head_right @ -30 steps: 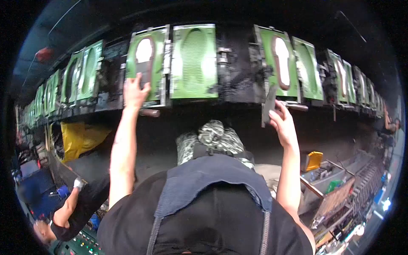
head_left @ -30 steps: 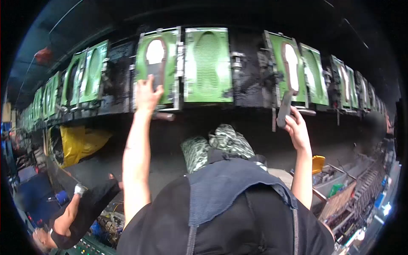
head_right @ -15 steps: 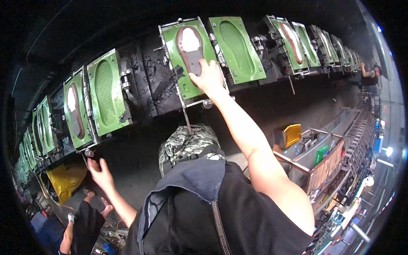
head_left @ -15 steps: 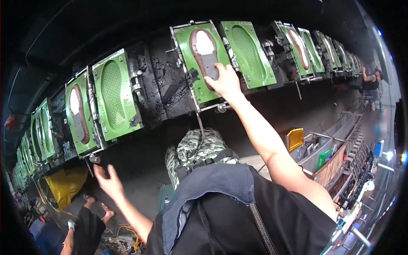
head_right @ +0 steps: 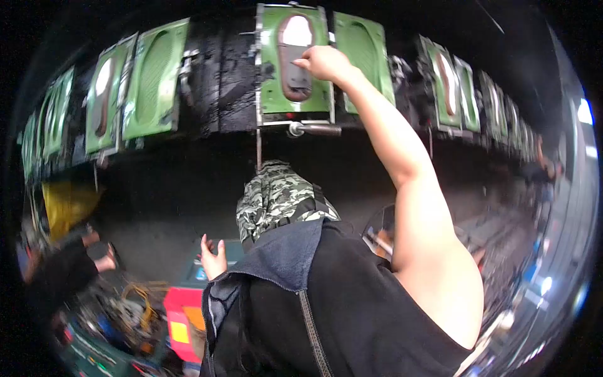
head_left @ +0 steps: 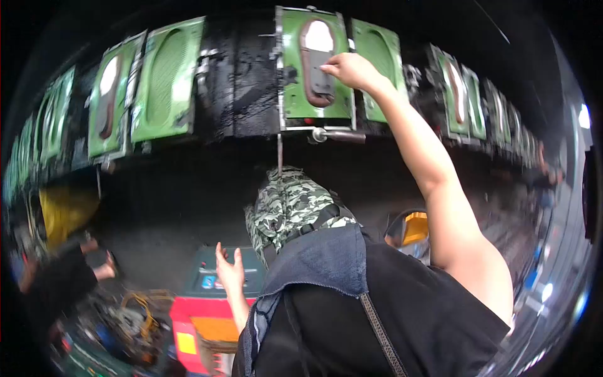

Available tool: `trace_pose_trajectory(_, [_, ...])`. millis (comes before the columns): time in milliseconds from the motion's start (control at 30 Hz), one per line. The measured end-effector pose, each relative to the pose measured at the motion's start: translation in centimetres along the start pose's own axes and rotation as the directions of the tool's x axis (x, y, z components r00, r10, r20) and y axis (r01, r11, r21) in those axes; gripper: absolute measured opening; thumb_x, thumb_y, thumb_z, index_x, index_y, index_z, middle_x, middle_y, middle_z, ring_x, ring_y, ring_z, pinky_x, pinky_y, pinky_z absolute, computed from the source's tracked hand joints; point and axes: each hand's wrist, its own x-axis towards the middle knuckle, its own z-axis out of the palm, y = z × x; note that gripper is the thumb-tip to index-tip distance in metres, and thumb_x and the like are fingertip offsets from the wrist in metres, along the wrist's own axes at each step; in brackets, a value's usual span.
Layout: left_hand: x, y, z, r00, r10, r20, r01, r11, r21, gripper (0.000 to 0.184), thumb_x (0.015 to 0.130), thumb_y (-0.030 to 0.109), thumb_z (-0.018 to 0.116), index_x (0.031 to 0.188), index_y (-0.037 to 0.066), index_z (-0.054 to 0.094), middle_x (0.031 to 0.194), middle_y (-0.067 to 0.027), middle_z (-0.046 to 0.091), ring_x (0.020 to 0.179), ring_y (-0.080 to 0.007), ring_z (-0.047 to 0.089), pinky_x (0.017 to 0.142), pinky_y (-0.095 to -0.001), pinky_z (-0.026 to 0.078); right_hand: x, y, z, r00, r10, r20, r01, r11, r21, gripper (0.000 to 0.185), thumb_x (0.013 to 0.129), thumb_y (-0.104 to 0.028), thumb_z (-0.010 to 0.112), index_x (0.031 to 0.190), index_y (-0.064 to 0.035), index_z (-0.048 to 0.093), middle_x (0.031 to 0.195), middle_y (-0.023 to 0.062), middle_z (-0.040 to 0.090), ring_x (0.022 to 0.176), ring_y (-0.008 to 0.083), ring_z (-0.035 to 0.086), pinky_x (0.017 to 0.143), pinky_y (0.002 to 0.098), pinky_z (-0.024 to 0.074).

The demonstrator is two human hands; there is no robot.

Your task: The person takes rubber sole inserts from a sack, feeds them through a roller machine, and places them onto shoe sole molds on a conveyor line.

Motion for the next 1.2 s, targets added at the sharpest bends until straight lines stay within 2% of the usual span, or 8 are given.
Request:
trace_pose_trajectory(167, [-8.0, -0.5, 3.5, 0.888, -0.334, -0.317, 0.283, 0.939, -0.197, 0.055, 0.084, 0.027, 0.063, 0.130, 0.004, 0.045, 0.117, -0.0232, 0.057, 0.109, -0.0329, 0.056, 0.092, -0.0400, 0.045, 2.3, -13.1, -1.8, 0.819, -0.564, -0.103, 0.569, 0.776, 0.274, 0.026, 0.089, -0.023, 0.057, 0.108, -0.0065, 0.064, 0.099, 0.0149, 0.066, 0.091, 0.0271, 0.065, 0.079, 0.0342, 0.0498])
trace_pose_trajectory(300, [-17.8, 0.0, 10.2, 0.578, -0.694, -0.430, 0.395, 0.698, -0.597, 0.049, 0.085, 0.030, 0.062, 0.123, 0.001, 0.050, 0.113, -0.0218, 0.060, 0.107, -0.0316, 0.059, 0.091, -0.0375, 0.046, -6.7, -23.0, 5.0, 0.320, -0.940, 0.115, 0.849, 0.339, 0.406, 0.025, 0.089, -0.022, 0.058, 0.102, -0.0014, 0.064, 0.076, 0.0184, 0.063, 0.060, 0.0221, 0.060, 0.058, 0.0300, 0.0454])
trace_pose_trajectory(500, [-32.7, 8.9, 32.5, 0.123, -0.988, -0.094, 0.544, 0.147, -0.826, 0.042, 0.084, 0.033, 0.060, 0.113, 0.003, 0.058, 0.106, -0.0166, 0.064, 0.097, -0.0310, 0.062, 0.083, -0.0387, 0.049, -19.7, -17.4, 16.3, -0.140, -0.652, 0.746, 0.923, 0.187, 0.337, 0.040, 0.091, -0.039, 0.052, 0.085, -0.0028, 0.068, 0.069, 0.0203, 0.060, 0.058, 0.0291, 0.061, 0.055, 0.0386, 0.0450])
trace_pose_trajectory(633, [-33.2, 11.5, 44.5, -0.125, -0.989, 0.082, 0.346, -0.121, -0.930, 0.039, 0.084, 0.035, 0.060, 0.109, 0.004, 0.061, 0.094, -0.0162, 0.067, 0.090, -0.0297, 0.065, 0.079, -0.0386, 0.050, -23.4, -13.9, 20.7, -0.431, -0.439, 0.788, 0.893, -0.085, 0.441, 0.032, 0.090, -0.031, 0.051, 0.081, -0.0042, 0.066, 0.077, 0.0206, 0.062, 0.074, 0.0404, 0.059, 0.063, 0.0456, 0.0468])
trace_pose_trajectory(767, [-39.7, 6.3, 52.9, -0.185, -0.971, 0.150, 0.105, -0.171, -0.980, 0.036, 0.084, 0.036, 0.060, 0.102, 0.005, 0.065, 0.092, -0.0171, 0.067, 0.088, -0.0301, 0.065, 0.077, -0.0390, 0.050, -37.2, -10.6, 26.2, -0.484, -0.220, 0.847, 0.831, -0.418, 0.367, 0.026, 0.089, -0.025, 0.048, 0.089, -0.0039, 0.065, 0.083, 0.0213, 0.061, 0.084, 0.0397, 0.059, 0.072, 0.0460, 0.0470])
trace_pose_trajectory(900, [-42.1, -4.5, 54.1, -0.122, -0.986, 0.111, 0.049, -0.118, -0.992, 0.037, 0.082, 0.036, 0.061, 0.102, 0.005, 0.064, 0.094, -0.0180, 0.066, 0.092, -0.0327, 0.063, 0.080, -0.0410, 0.049, -46.9, -9.5, 29.9, -0.454, -0.199, 0.869, 0.831, -0.447, 0.332, 0.028, 0.086, -0.019, 0.047, 0.108, -0.0093, 0.062, 0.093, 0.0197, 0.061, 0.088, 0.0372, 0.058, 0.076, 0.0470, 0.0462])
trace_pose_trajectory(1100, [-39.6, -31.1, 58.4, -0.426, -0.905, -0.003, 0.266, -0.122, -0.956, 0.052, 0.080, 0.034, 0.063, 0.118, 0.002, 0.049, 0.107, -0.0214, 0.060, 0.098, -0.0353, 0.059, 0.084, -0.0453, 0.048, -55.4, -4.2, 37.0, -0.455, -0.218, 0.864, 0.865, -0.340, 0.369, 0.028, 0.081, -0.008, 0.051, 0.107, -0.0085, 0.061, 0.081, 0.0138, 0.060, 0.076, 0.0338, 0.059, 0.067, 0.0420, 0.0486])
trace_pose_trajectory(1200, [-38.6, -37.9, 60.0, -0.136, -0.967, 0.215, 0.341, -0.250, -0.906, 0.044, 0.080, 0.036, 0.062, 0.108, 0.002, 0.058, 0.108, -0.0207, 0.062, 0.103, -0.0347, 0.059, 0.087, -0.0431, 0.048, -57.4, -3.3, 39.7, -0.343, -0.211, 0.915, 0.906, -0.331, 0.264, 0.026, 0.081, -0.007, 0.052, 0.105, -0.0072, 0.062, 0.082, 0.0145, 0.060, 0.077, 0.0339, 0.059, 0.068, 0.0410, 0.0490])
